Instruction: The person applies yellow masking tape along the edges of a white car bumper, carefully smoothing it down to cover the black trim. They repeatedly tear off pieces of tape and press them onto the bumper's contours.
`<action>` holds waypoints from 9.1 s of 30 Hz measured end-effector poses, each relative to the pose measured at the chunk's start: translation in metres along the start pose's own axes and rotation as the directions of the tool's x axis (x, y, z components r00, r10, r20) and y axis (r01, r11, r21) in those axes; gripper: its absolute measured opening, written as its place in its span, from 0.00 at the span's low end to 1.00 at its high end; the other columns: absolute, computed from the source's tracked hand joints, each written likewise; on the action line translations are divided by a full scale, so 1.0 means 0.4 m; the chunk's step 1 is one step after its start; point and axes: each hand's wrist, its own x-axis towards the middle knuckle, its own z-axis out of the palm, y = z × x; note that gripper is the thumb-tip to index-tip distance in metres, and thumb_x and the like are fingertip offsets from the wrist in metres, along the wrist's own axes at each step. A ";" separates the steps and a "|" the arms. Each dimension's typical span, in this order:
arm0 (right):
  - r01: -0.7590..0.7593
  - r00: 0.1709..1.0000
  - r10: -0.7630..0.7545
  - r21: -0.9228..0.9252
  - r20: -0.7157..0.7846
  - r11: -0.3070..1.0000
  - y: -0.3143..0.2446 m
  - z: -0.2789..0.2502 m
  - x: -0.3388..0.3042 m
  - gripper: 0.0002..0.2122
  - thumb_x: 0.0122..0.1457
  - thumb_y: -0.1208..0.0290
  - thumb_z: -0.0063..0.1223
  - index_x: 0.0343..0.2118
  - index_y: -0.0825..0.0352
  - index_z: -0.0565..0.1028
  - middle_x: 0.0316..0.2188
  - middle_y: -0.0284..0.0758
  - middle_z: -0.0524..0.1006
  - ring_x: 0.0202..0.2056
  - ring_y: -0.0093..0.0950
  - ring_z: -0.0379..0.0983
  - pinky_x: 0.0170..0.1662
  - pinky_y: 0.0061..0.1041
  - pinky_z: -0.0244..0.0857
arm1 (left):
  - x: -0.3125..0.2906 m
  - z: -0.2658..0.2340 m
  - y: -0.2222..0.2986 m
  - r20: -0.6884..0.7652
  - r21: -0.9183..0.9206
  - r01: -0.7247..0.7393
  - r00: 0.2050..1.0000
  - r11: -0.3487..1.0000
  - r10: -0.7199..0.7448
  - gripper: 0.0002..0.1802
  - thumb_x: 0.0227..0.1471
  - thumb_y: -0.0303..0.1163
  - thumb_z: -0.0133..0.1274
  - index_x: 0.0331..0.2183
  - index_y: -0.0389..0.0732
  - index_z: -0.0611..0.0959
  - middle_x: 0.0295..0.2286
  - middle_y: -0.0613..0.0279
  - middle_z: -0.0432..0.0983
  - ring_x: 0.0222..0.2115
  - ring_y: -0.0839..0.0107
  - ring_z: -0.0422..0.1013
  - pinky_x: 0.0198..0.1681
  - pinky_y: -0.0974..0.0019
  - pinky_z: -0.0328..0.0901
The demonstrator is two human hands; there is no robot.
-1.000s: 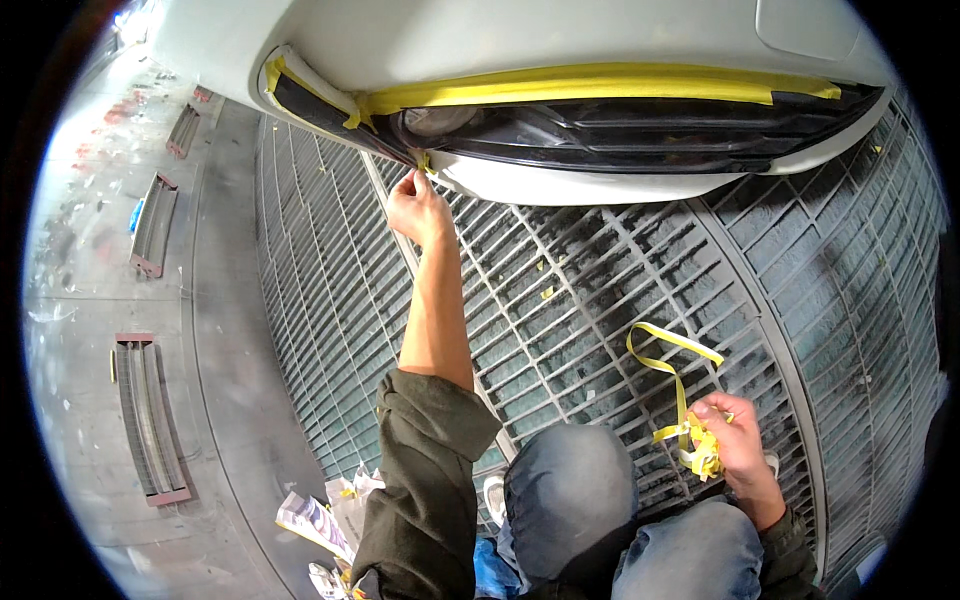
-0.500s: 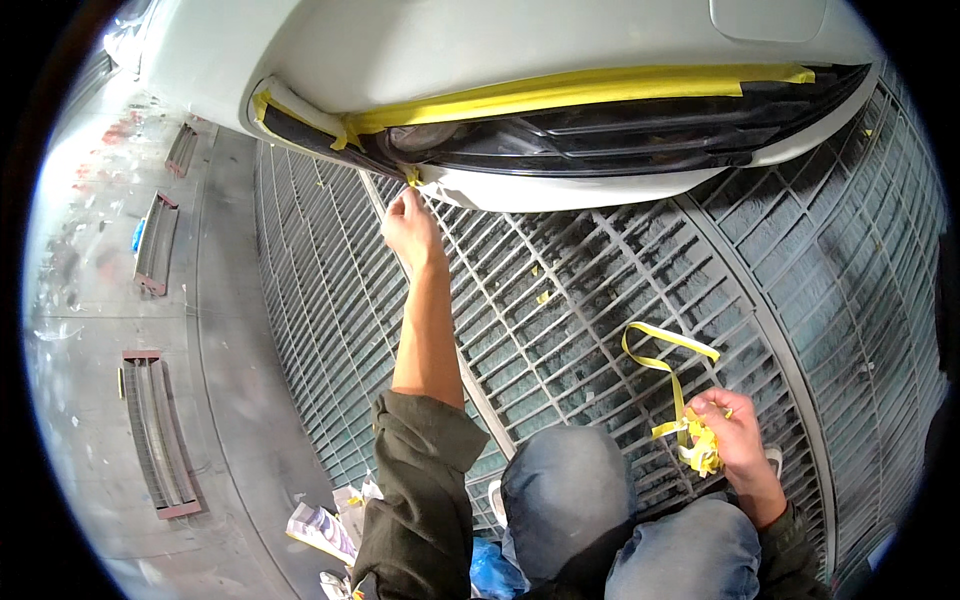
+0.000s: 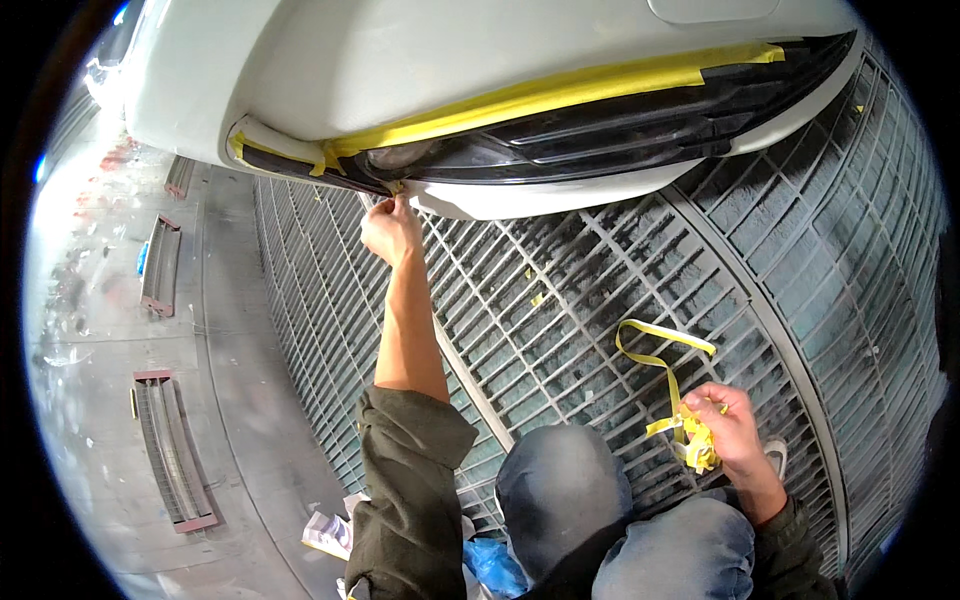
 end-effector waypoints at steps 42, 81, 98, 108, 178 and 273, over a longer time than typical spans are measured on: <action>-0.026 0.989 0.024 0.008 0.144 1.000 0.003 0.003 -0.006 0.08 0.60 0.71 0.52 0.32 0.72 0.77 0.25 0.30 0.77 0.26 0.16 0.71 0.30 0.15 0.65 | -0.121 -0.236 0.042 0.640 -0.714 0.636 0.762 0.293 -0.094 0.07 0.56 0.22 0.48 0.38 0.30 0.75 0.21 0.66 0.68 0.19 0.82 0.61 0.18 0.82 0.57; 0.129 0.982 -0.100 -0.180 0.159 0.975 -0.067 0.120 0.039 0.10 0.59 0.69 0.55 0.33 0.73 0.79 0.24 0.29 0.77 0.26 0.13 0.69 0.30 0.14 0.62 | 0.013 -0.001 0.012 0.782 -0.623 0.752 0.588 -0.214 -0.207 0.10 0.56 0.27 0.49 0.22 0.40 0.75 0.14 0.76 0.59 0.13 0.82 0.48 0.15 0.78 0.46; 0.136 0.969 -0.095 -0.168 0.227 0.976 -0.068 0.119 0.040 0.11 0.59 0.69 0.54 0.35 0.73 0.78 0.25 0.31 0.78 0.27 0.15 0.70 0.32 0.16 0.64 | -0.090 -0.156 0.055 0.733 -0.677 0.734 0.667 -0.056 -0.133 0.09 0.56 0.23 0.47 0.23 0.35 0.73 0.12 0.72 0.56 0.10 0.81 0.46 0.12 0.77 0.44; 0.320 0.877 -0.244 -0.125 0.413 0.939 -0.074 0.158 0.068 0.23 0.59 0.77 0.51 0.58 0.69 0.64 0.46 0.36 0.74 0.41 0.17 0.70 0.45 0.19 0.66 | -0.464 -0.356 0.057 0.970 -0.177 0.633 -0.018 0.753 0.243 0.05 0.49 0.25 0.57 0.30 0.33 0.83 0.17 0.71 0.71 0.12 0.87 0.59 0.13 0.81 0.50; 0.312 0.934 -0.259 -0.208 0.245 0.927 -0.030 0.104 0.058 0.09 0.59 0.74 0.51 0.38 0.73 0.78 0.28 0.32 0.79 0.26 0.15 0.70 0.31 0.18 0.66 | -0.089 -0.160 -0.048 0.377 -0.119 -0.466 0.796 0.877 0.474 0.08 0.53 0.31 0.50 0.32 0.35 0.79 0.15 0.59 0.75 0.15 0.70 0.73 0.17 0.68 0.65; 0.195 0.980 -0.173 -0.614 0.096 0.765 -0.189 0.217 -0.083 0.11 0.61 0.70 0.51 0.24 0.71 0.74 0.19 0.25 0.72 0.22 0.12 0.64 0.25 0.16 0.58 | 0.011 0.035 -0.104 -0.226 -0.289 -0.259 0.954 0.922 0.198 0.05 0.47 0.27 0.55 0.28 0.36 0.81 0.29 0.56 0.72 0.34 0.59 0.71 0.37 0.59 0.68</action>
